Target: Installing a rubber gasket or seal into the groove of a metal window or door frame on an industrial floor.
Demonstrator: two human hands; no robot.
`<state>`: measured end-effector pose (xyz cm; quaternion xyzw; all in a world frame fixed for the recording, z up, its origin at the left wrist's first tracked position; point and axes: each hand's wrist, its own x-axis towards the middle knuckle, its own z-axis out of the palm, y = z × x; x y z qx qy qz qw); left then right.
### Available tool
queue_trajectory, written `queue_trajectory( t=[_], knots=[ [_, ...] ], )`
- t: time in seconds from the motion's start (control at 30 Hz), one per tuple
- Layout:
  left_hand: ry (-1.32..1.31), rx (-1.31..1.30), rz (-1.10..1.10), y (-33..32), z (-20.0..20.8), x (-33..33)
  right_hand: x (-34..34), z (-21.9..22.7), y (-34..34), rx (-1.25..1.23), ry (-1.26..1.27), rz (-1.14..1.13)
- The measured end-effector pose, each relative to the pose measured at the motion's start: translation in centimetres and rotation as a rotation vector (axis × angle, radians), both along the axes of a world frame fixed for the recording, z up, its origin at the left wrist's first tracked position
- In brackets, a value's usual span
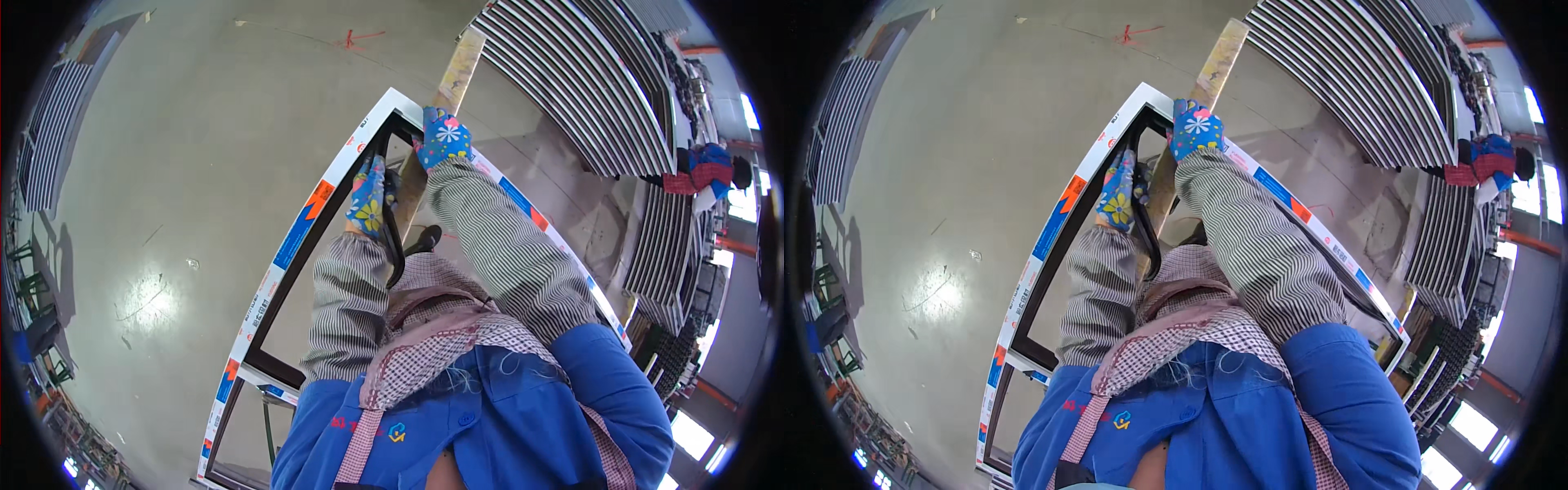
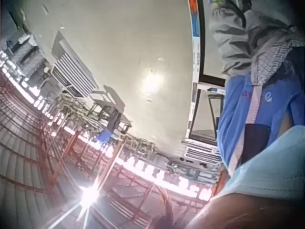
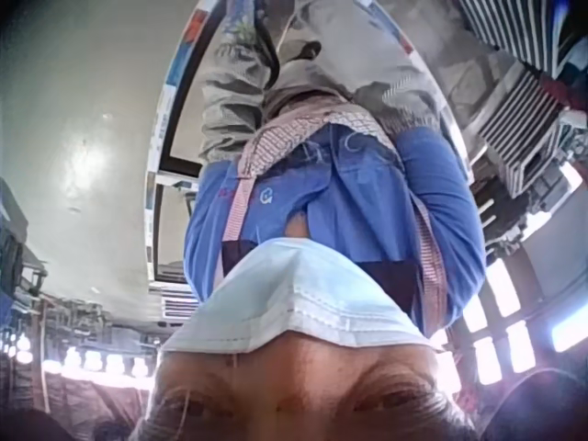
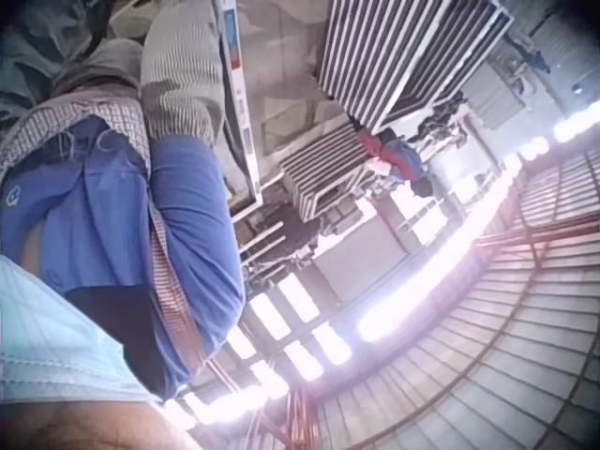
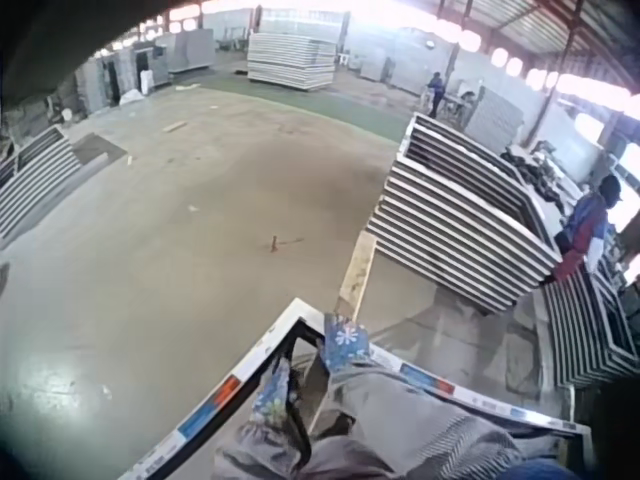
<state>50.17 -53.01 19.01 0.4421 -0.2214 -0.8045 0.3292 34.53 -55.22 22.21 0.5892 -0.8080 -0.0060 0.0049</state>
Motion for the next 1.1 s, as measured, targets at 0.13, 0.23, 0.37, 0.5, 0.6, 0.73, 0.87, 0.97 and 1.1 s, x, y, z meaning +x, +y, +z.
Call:
queue_trajectory(
  t=[0.13, 0.23, 0.37, 0.5, 0.6, 0.73, 0.87, 0.97, 1.1],
  knots=[
    [0.197, 0.120, 0.014, -1.2, 0.4, 1.7, 0.6, -0.2, 0.0, 0.013, -0.019, 0.005],
    [0.189, 0.169, 0.022, -1.3, -0.6, 1.9, 1.1, 0.8, -1.0, -0.042, -0.064, 0.127],
    [0.119, 0.100, -0.037, -1.1, 0.0, 0.1, 1.0, 0.4, -3.0, 0.049, -0.113, -0.015],
    [0.008, 0.023, 0.017, -0.1, 1.0, 0.2, 2.6, -0.4, -3.0, -0.014, -0.157, 0.022],
    [0.028, 0.091, 0.047, -0.1, 0.4, 0.1, 2.3, -0.1, -2.6, 0.030, -0.155, 0.018],
    [-0.011, 0.131, 0.049, -0.8, 1.3, -0.5, 1.5, 0.9, -2.4, 0.045, -0.140, -0.019],
    [0.023, 0.121, 0.185, -1.8, 0.1, -0.8, 1.8, 0.4, -3.3, 0.011, -0.165, -0.015],
    [-0.033, 0.170, 0.225, -0.7, 0.1, -1.1, 2.0, -0.4, -2.7, -0.036, -0.177, -0.001],
    [-0.190, 0.229, 0.385, -0.9, -1.1, -2.0, 3.0, -0.6, 0.9, -0.388, -0.168, 0.136]
  ],
)
